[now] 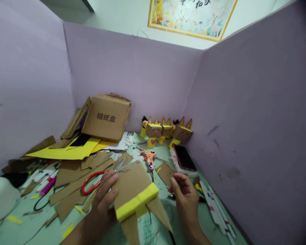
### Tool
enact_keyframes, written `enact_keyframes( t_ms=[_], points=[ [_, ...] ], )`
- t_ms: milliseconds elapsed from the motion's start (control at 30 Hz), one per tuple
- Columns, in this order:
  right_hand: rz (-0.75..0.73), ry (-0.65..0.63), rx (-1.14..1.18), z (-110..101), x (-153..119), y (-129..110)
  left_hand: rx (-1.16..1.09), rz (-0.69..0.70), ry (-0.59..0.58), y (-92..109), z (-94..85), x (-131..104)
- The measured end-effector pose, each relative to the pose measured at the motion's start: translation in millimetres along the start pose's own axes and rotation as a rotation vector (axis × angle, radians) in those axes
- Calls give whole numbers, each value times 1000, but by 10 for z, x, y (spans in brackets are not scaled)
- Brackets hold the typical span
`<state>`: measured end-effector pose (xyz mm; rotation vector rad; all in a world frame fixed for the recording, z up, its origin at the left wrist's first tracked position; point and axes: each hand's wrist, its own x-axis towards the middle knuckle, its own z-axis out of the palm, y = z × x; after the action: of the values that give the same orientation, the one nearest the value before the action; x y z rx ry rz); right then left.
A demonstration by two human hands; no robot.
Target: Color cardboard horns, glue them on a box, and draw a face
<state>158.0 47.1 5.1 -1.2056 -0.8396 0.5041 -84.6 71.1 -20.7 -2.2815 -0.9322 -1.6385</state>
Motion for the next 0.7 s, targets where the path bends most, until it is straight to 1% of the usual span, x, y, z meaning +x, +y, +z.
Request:
enact_keyframes(
  t_ms=[33, 100, 167, 267, 300, 333, 433, 467, 500, 600, 700],
  points=[
    [4, -2, 0, -5, 1, -2, 4, 46, -24, 18, 22, 64],
    [6, -4, 2, -18, 9, -8, 43, 50, -69, 52, 79, 165],
    [-2, -4, 4, -32, 19, -17, 97, -33, -99, 73, 139, 200],
    [-13, -2, 8, -38, 23, -34, 104, -138, -123, 80, 194, 161],
    [-13, -3, 9, -35, 21, -39, 72, -196, -136, 80, 200, 148],
    [-13, -6, 9, -31, 18, -43, 21, -289, -161, 81, 202, 142],
    [-11, -21, 6, -18, 10, -54, -162, -643, -277, 87, 205, 181],
    [-11, -26, 4, -17, 9, -57, -199, -714, -317, 88, 212, 205],
    [-11, -29, 1, -18, 9, -59, -221, -748, -354, 88, 223, 229],
    [-12, -40, -8, -28, 6, -63, -228, -728, -437, 93, 268, 272],
    [-30, -78, -26, -25, -15, -70, -225, -694, -478, 116, 303, 262]
  ],
)
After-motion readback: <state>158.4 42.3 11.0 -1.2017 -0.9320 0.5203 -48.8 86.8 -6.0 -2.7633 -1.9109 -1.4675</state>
